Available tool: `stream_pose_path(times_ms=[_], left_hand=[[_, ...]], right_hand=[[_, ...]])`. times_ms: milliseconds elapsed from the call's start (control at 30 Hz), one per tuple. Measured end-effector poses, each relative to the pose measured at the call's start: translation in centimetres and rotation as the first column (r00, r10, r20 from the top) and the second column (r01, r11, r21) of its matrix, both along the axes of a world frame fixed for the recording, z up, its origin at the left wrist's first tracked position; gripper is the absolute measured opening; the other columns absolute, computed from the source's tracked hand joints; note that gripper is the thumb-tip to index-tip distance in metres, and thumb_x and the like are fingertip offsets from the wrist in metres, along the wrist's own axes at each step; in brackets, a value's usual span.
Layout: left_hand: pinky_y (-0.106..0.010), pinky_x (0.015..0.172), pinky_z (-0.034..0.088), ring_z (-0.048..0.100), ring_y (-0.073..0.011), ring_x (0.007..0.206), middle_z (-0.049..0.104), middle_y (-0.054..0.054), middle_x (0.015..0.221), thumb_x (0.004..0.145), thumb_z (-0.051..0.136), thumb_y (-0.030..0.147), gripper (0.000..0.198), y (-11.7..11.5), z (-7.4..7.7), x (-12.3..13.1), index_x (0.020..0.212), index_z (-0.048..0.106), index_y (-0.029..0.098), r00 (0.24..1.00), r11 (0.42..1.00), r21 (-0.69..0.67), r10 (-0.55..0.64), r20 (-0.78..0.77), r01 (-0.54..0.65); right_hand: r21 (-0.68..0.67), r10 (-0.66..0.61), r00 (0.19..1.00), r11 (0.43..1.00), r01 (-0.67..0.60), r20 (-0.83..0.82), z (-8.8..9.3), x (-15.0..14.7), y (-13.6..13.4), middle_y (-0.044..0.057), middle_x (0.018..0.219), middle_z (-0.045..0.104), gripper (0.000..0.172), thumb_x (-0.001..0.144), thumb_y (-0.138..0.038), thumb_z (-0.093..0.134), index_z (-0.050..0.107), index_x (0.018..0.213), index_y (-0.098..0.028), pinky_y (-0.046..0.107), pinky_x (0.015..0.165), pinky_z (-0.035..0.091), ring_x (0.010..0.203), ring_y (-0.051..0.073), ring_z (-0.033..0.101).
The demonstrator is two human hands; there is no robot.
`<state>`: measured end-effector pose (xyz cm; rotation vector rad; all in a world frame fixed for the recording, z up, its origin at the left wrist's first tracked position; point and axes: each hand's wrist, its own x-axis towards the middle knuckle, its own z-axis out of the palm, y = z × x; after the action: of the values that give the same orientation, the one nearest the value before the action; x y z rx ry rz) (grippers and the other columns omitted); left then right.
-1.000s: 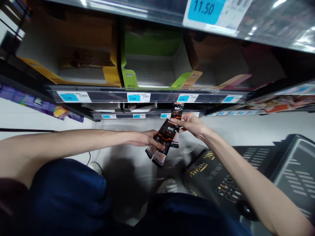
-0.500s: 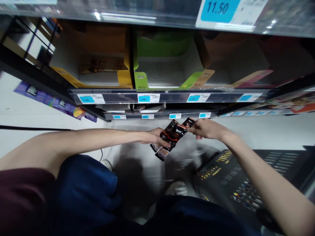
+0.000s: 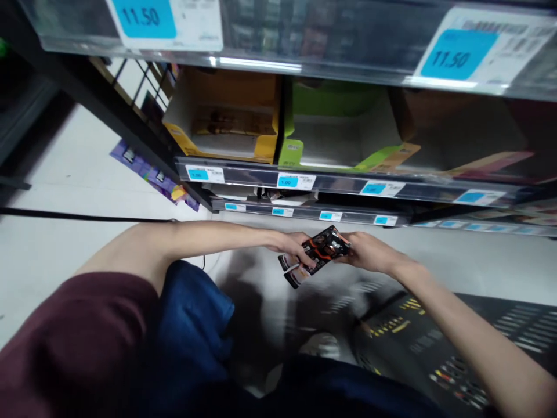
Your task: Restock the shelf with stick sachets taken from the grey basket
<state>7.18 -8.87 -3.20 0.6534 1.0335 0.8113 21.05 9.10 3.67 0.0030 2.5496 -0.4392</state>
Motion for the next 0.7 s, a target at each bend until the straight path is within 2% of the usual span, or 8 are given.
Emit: stream_pose_path(times_ms=[100,167,233,333,433,500,600,700], left_hand=[[-0.032,0.061,0.053,0.064,-0.0181,0.065,0.071,-0.003,0.072,0.048,0.087,0.025,0.032,-0.5,-1.3,-0.1,0.075,0.072,0.016,0.989,0.989,-0.005,-0.149,-0.009,0.149],[-0.031,0.057,0.05,0.062,-0.0198,0.063,0.07,-0.004,0.067,0.044,0.088,0.022,0.028,-1.1,-2.5,0.0,0.068,0.073,0.017,0.948,0.951,-0.019,-0.309,-0.077,0.309],[-0.031,0.054,0.047,0.058,-0.0205,0.059,0.068,-0.003,0.06,0.04,0.088,0.017,0.025,-1.9,-3.9,0.4,0.058,0.072,0.018,0.881,0.894,-0.053,-0.447,-0.157,0.444],[-0.032,0.053,0.044,0.054,-0.0209,0.057,0.063,-0.002,0.052,0.032,0.086,0.008,0.027,-3.3,-5.8,1.7,0.049,0.068,0.018,0.793,0.824,-0.11,-0.566,-0.227,0.556],[-0.032,0.054,0.045,0.055,-0.0221,0.059,0.06,-0.002,0.05,0.025,0.084,0.002,0.033,-4.1,-6.8,2.9,0.048,0.067,0.018,0.692,0.724,-0.15,-0.689,-0.218,0.673],[-0.032,0.053,0.045,0.055,-0.0221,0.057,0.061,-0.002,0.051,0.022,0.085,0.002,0.035,-4.2,-6.8,3.2,0.048,0.068,0.018,0.668,0.692,-0.144,-0.721,-0.185,0.708],[-0.031,0.048,0.042,0.053,-0.0205,0.051,0.061,-0.002,0.05,0.026,0.087,0.007,0.031,-3.9,-6.5,3.0,0.048,0.068,0.019,0.698,0.717,-0.095,-0.695,-0.173,0.691],[-0.029,0.043,0.038,0.049,-0.0174,0.045,0.059,-0.001,0.046,0.032,0.085,0.009,0.025,-3.7,-6.5,2.6,0.046,0.067,0.02,0.713,0.73,-0.048,-0.678,-0.179,0.682]], right_hand=[[0.046,0.05,0.999,0.998,-0.05,0.004,0.0,-0.1,0.1,0.009,0.103,0.072,0.02,0.082,-0.027,0.065,0.066,0.101,-0.022,0.03,0.07,0.046,0.089,0.025,0.069],[0.185,0.058,0.998,0.981,-0.052,-0.03,0.0,-0.6,0.5,0.01,0.111,0.07,0.023,0.085,-0.025,0.061,0.065,0.107,-0.022,0.031,0.069,0.045,0.09,0.026,0.069],[0.309,0.019,0.996,0.951,0.008,-0.086,0.1,-1.6,0.8,0.011,0.112,0.069,0.025,0.088,-0.03,0.058,0.064,0.11,-0.021,0.032,0.068,0.045,0.088,0.027,0.068],[0.342,-0.057,0.974,0.93,0.131,-0.218,0.3,-4.0,0.4,0.012,0.11,0.07,0.032,0.091,-0.042,0.056,0.064,0.112,-0.02,0.033,0.069,0.045,0.09,0.028,0.067],[0.39,-0.082,0.952,0.899,0.198,-0.296,-0.1,-7.1,-1.3,0.014,0.109,0.071,0.039,0.092,-0.048,0.053,0.064,0.117,-0.021,0.034,0.071,0.046,0.092,0.03,0.066],[0.425,-0.073,0.95,0.882,0.203,-0.302,-0.8,-9.2,-2.8,0.017,0.11,0.07,0.042,0.094,-0.048,0.051,0.064,0.121,-0.019,0.037,0.076,0.047,0.097,0.032,0.065],[0.42,-0.037,0.946,0.89,0.179,-0.323,-2.6,-12.2,-4.6,0.022,0.123,0.064,0.043,0.096,-0.042,0.047,0.061,0.126,-0.015,0.044,0.089,0.046,0.112,0.037,0.059],[0.38,-0.038,0.937,0.908,0.178,-0.348,-4.5,-15.0,-5.6,0.022,0.134,0.058,0.044,0.098,-0.032,0.04,0.055,0.135,-0.013,0.052,0.103,0.038,0.123,0.039,0.052]])
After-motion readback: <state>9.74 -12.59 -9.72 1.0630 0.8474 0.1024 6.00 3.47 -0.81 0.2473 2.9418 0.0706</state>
